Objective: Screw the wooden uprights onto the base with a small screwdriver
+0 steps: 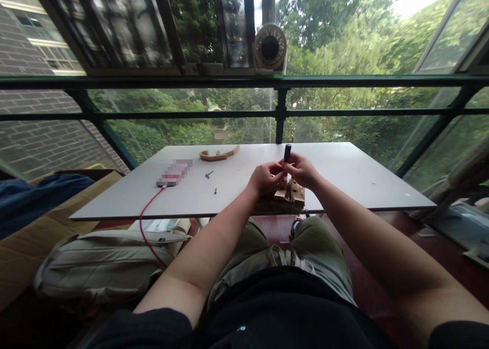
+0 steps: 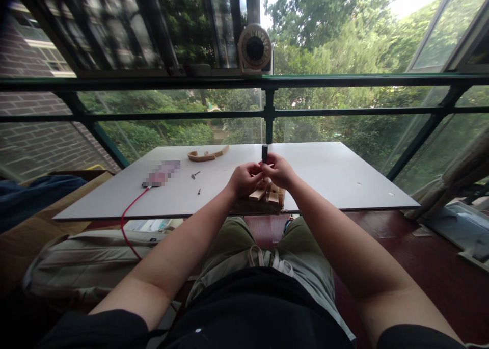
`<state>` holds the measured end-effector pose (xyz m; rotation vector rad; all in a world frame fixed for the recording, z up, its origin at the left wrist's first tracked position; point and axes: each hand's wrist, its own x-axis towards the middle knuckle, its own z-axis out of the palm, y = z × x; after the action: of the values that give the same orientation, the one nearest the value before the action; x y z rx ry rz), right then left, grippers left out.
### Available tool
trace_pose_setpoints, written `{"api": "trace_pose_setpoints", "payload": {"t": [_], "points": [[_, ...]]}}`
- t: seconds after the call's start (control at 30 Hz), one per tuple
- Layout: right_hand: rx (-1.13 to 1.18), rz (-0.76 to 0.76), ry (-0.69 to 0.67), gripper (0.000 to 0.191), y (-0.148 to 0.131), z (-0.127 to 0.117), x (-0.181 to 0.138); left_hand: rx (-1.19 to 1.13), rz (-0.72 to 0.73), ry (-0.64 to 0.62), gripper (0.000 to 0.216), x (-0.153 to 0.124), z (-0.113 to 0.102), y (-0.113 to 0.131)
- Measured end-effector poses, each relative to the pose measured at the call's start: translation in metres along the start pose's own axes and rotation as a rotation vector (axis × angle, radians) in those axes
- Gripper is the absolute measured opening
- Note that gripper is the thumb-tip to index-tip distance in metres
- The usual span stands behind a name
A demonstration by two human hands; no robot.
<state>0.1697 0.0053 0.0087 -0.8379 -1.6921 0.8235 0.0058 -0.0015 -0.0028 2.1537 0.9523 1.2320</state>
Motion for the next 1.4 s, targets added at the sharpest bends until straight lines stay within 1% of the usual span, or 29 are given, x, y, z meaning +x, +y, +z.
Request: {"api": "trace_pose_setpoints", "payload": {"t": [0.2,0.43,1.03,1.4], "points": [[0.104,-0.011,-0.034,0.021,0.004,-0.003,0.001,0.018,0.021,0.006,0.032,0.001,0.0,-0.003],[0.207,-0.016,-0.059,0.014,-0.001,0.0,0.002,0.014,0.014,-0.01,0.031,0.001,0.002,-0.008],[0.213,0.021,-0.028,0.016,0.002,0.0,0.002,0.018,0.032,-0.023,0.029,0.004,0.003,-0.011],[0.189,0.028,-0.024,0.022,-0.007,-0.001,0.0,0.047,0.005,-0.027,0.03,0.003,0.002,-0.008]]}}
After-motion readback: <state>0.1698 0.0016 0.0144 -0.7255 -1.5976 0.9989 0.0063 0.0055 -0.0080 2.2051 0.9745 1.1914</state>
